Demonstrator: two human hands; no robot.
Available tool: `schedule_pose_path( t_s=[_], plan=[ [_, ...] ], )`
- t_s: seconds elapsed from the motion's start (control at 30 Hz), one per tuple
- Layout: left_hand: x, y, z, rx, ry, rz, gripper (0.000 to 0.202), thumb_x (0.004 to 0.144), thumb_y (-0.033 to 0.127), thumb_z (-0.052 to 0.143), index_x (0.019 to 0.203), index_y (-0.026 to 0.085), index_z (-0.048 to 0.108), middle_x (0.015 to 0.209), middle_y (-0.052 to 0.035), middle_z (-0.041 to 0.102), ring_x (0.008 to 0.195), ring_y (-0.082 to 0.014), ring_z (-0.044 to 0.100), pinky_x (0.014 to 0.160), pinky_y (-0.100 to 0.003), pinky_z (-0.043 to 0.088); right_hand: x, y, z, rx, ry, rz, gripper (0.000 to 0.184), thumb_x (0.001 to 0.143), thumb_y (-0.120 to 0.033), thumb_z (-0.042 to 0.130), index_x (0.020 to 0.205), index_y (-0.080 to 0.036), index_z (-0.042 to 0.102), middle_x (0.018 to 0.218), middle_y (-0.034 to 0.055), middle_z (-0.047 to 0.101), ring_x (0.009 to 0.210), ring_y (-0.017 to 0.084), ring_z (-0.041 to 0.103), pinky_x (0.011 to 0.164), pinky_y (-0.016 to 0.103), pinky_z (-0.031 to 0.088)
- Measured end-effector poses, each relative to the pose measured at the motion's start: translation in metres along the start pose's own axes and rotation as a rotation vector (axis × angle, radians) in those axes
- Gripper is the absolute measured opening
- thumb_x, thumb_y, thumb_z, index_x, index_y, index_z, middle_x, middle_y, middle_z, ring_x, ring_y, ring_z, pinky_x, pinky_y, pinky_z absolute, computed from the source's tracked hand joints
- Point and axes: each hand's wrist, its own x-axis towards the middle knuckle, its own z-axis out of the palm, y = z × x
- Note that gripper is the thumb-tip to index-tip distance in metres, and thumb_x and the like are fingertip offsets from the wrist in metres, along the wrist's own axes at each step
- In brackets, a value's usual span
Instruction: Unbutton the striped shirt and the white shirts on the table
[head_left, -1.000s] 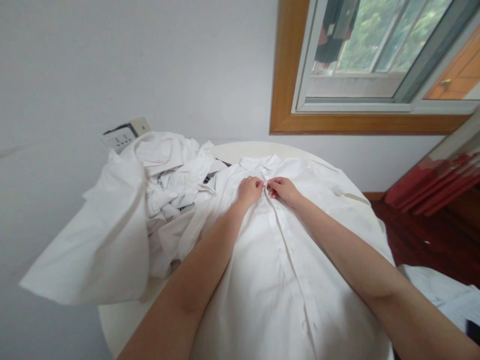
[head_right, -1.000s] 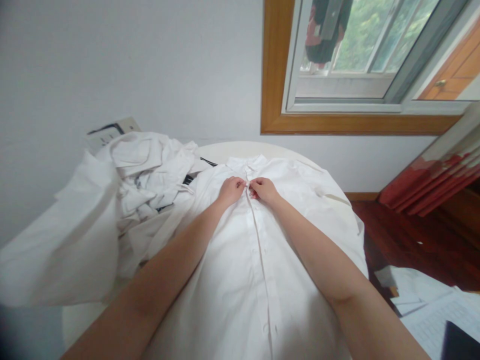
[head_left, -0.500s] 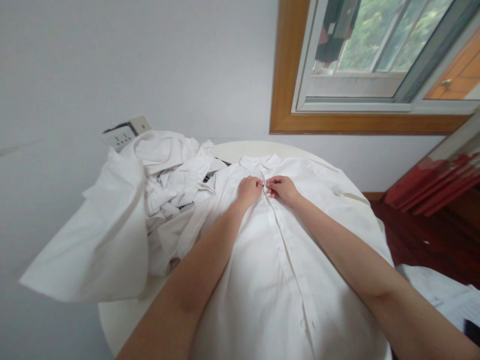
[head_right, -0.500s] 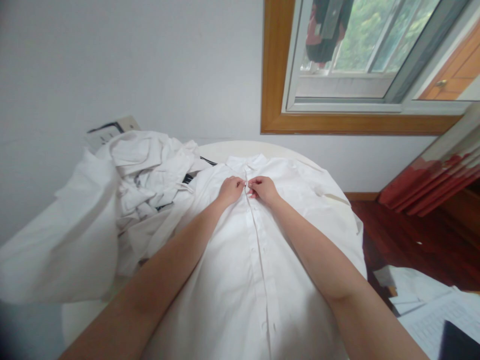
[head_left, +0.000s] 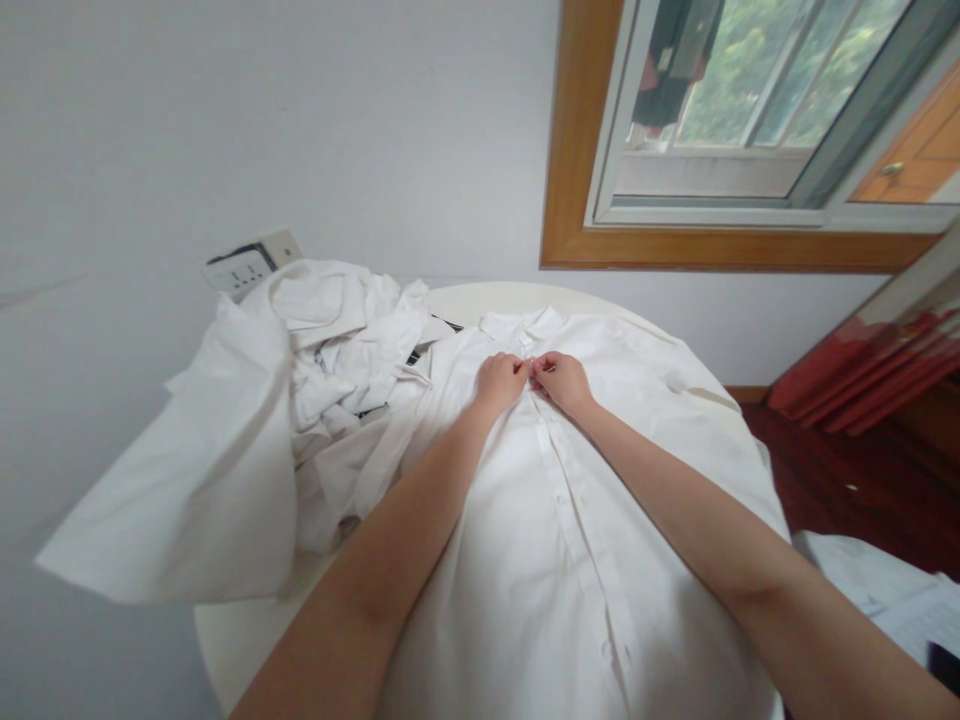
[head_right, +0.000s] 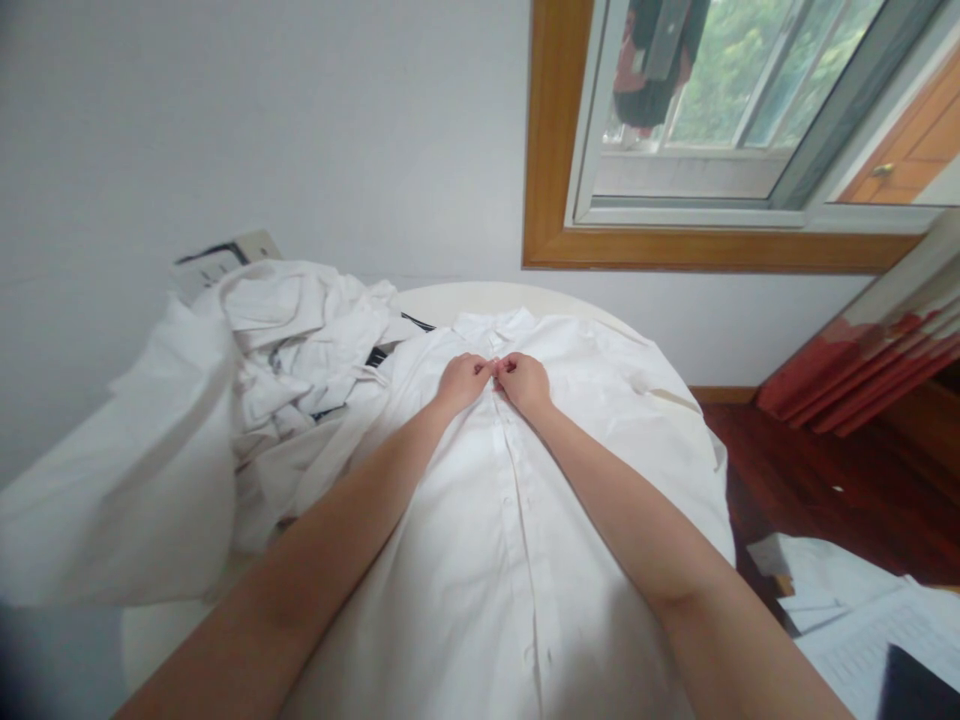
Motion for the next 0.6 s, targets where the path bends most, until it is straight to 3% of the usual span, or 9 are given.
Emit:
schedule_pose_path(
  t_s=[0.1,0.23,0.47,0.6],
  plan=[
    [0.001,-0.001,0.0,-0.026,-0.005,-0.018,0.037,0.093,0.039,0.044,0.081,0.019,0.073,0.088,-0.0082,0.07,0.089,-0.0205,0.062,0.081,-0.031,0.044,-0.003,-0.004,-0.003,-0.199,0.069,-0.033,0.019,0.082,-0.034,0.057,0.076,-0.02,0.068,0.072,0.0023,0.069,0.066,0.014,0.059,0.058,0.023,0.038],
    [0.001,-0.002,0.001,-0.006,-0.011,-0.03,0.032,0.091,0.032,0.046,0.081,0.018,0.073,0.09,-0.0086,0.07,0.089,-0.0206,0.063,0.082,-0.031,0.044,-0.003,-0.004,-0.003,-0.259,0.067,-0.091,0.016,0.078,-0.03,0.059,0.076,-0.019,0.07,0.084,0.0036,0.068,0.072,0.014,0.058,0.06,0.023,0.036],
    [0.003,0.001,0.001,0.036,-0.026,-0.062,0.034,0.092,0.028,0.041,0.088,0.016,0.073,0.097,-0.0116,0.07,0.095,-0.0221,0.062,0.086,-0.033,0.044,0.007,0.01,-0.001,-0.148,0.014,-0.173,0.016,0.076,-0.025,0.06,0.085,-0.016,0.07,0.082,0.0029,0.067,0.071,0.013,0.057,0.065,0.022,0.04],
    [0.003,0.001,0.001,0.03,-0.031,-0.073,0.035,0.094,0.028,0.038,0.093,0.015,0.071,0.099,-0.0118,0.07,0.097,-0.0215,0.062,0.088,-0.032,0.043,0.014,0.019,-0.004,-0.037,-0.093,-0.173,0.022,0.085,-0.031,0.051,0.083,-0.016,0.068,0.072,0.0013,0.067,0.065,0.013,0.058,0.062,0.022,0.04]
  ],
)
